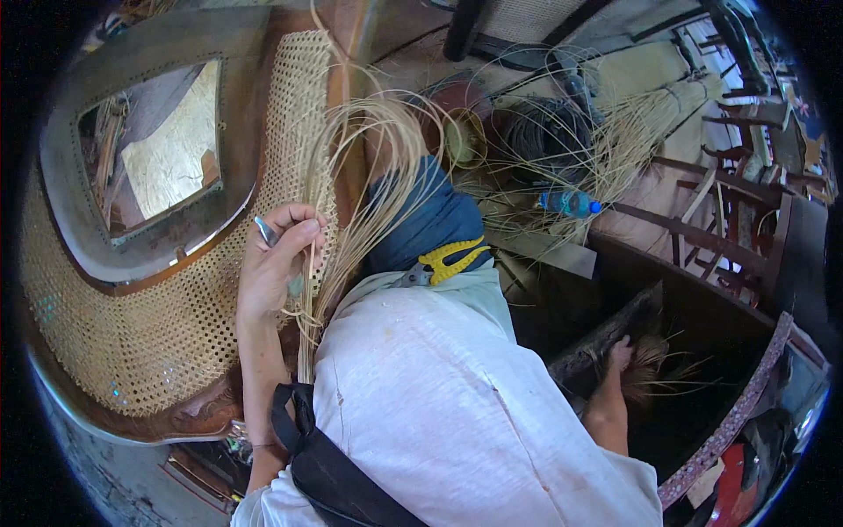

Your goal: Repairing and weaving the backrest of a rattan chair using strips of cane and adhesive.

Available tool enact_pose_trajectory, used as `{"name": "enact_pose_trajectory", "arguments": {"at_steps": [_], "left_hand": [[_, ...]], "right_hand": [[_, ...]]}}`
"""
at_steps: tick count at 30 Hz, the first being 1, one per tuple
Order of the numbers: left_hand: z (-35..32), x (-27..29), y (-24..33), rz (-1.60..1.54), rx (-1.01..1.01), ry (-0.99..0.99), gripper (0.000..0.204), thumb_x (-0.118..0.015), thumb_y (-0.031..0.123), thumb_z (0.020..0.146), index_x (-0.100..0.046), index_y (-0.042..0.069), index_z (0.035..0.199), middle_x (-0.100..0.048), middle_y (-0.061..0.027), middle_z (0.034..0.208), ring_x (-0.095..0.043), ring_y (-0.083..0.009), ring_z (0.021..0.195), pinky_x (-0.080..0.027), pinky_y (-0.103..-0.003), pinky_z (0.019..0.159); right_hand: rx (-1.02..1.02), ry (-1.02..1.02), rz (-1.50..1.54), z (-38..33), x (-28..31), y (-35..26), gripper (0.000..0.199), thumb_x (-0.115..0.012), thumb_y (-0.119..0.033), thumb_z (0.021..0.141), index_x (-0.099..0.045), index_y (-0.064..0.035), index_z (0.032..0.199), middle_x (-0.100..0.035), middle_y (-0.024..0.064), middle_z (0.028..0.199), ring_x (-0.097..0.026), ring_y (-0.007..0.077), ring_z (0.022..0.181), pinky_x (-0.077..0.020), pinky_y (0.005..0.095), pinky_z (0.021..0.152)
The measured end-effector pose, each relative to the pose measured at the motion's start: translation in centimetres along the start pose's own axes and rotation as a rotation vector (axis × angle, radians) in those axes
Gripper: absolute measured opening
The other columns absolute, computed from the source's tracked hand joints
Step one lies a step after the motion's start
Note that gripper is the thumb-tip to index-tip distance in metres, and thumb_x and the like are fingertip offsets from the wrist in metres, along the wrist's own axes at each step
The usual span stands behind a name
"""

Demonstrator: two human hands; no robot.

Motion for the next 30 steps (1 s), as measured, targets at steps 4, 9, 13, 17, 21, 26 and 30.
{"name": "enact_pose_trajectory", "arguments": {"at_steps": [4, 9, 13, 17, 21, 26, 30], "left_hand": [[0.1, -1.1, 0.1, 0.141, -0.003, 0.014, 0.014, -0.062, 0.012, 0.090, -0.064, 0.000, 0.097, -0.063, -0.0022, 0.077, -0.057, -0.0058, 0.065, -0.044, -0.020, 0.053], [1.2, -3.9, 0.1, 0.239, -0.012, 0.076, 0.012, -0.063, 0.012, 0.089, -0.065, 0.002, 0.096, -0.062, -0.0003, 0.075, -0.053, -0.0044, 0.062, -0.040, -0.018, 0.054], [1.2, -5.3, 0.2, 0.228, -0.072, 0.034, 0.011, -0.062, 0.012, 0.089, -0.065, 0.002, 0.094, -0.062, -0.0005, 0.076, -0.055, -0.0044, 0.068, -0.043, -0.019, 0.060], [1.3, -4.6, 0.4, 0.435, -0.229, -0.042, 0.011, -0.061, 0.009, 0.087, -0.067, 0.000, 0.092, -0.064, -0.0012, 0.079, -0.058, -0.0073, 0.074, -0.045, -0.021, 0.069], [1.5, -2.2, 0.1, 0.180, -0.158, 0.041, 0.021, -0.059, 0.004, 0.085, -0.067, 0.003, 0.105, -0.063, -0.0016, 0.075, -0.058, -0.0087, 0.068, -0.047, -0.023, 0.062], [1.5, -0.6, -0.8, 0.061, -0.162, 0.099, 0.019, -0.059, 0.004, 0.087, -0.066, 0.002, 0.104, -0.062, -0.0012, 0.074, -0.057, -0.0076, 0.059, -0.047, -0.023, 0.055], [2.0, 0.1, -1.2, 0.071, -0.192, 0.162, 0.015, -0.060, 0.009, 0.089, -0.068, 0.003, 0.100, -0.062, 0.0008, 0.073, -0.057, -0.0052, 0.058, -0.047, -0.022, 0.055]], "right_hand": [[-0.104, 0.011, 0.175, -1.1, -2.6, -1.8, 0.077, -0.027, -0.062, 0.096, -0.036, -0.0028, 0.144, -0.037, 0.0228, 0.146, -0.035, 0.0394, 0.134, -0.0280, 0.0508, 0.109], [-0.233, 0.194, 0.400, -2.5, -4.3, -2.8, 0.068, -0.026, -0.056, 0.098, -0.030, -0.0105, 0.149, -0.032, 0.0195, 0.151, -0.033, 0.0371, 0.136, -0.0262, 0.0503, 0.110], [-0.246, 0.229, 0.289, -2.4, -3.0, -3.3, 0.067, -0.027, -0.056, 0.098, -0.030, -0.0116, 0.148, -0.043, 0.0198, 0.142, -0.041, 0.0382, 0.130, -0.0296, 0.0517, 0.108], [-0.112, -0.006, 0.074, -0.3, -1.5, -1.7, 0.057, -0.036, -0.052, 0.096, -0.066, -0.0060, 0.112, -0.063, 0.0203, 0.117, -0.060, 0.0406, 0.107, -0.0450, 0.0535, 0.091], [0.112, 0.129, 0.047, 2.1, -0.3, 0.3, 0.032, -0.053, -0.033, 0.093, -0.071, -0.0069, 0.090, -0.068, 0.0201, 0.087, -0.067, 0.0286, 0.080, -0.0543, 0.0390, 0.070], [0.104, 0.072, 0.219, 2.5, -1.9, -3.5, 0.031, -0.052, -0.034, 0.093, -0.069, -0.0077, 0.095, -0.067, 0.0186, 0.091, -0.067, 0.0280, 0.081, -0.0538, 0.0397, 0.069], [0.128, -0.007, 0.328, 0.7, -2.2, -6.9, 0.031, -0.052, -0.035, 0.093, -0.067, -0.0083, 0.099, -0.067, 0.0173, 0.094, -0.066, 0.0275, 0.082, -0.0535, 0.0403, 0.068]]}}
Point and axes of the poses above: each hand's wrist, its own z-axis towards the middle knuckle, its own x-axis out of the back of the hand, y = z × x, the point moved 2 cm from there along z, towards the middle knuckle
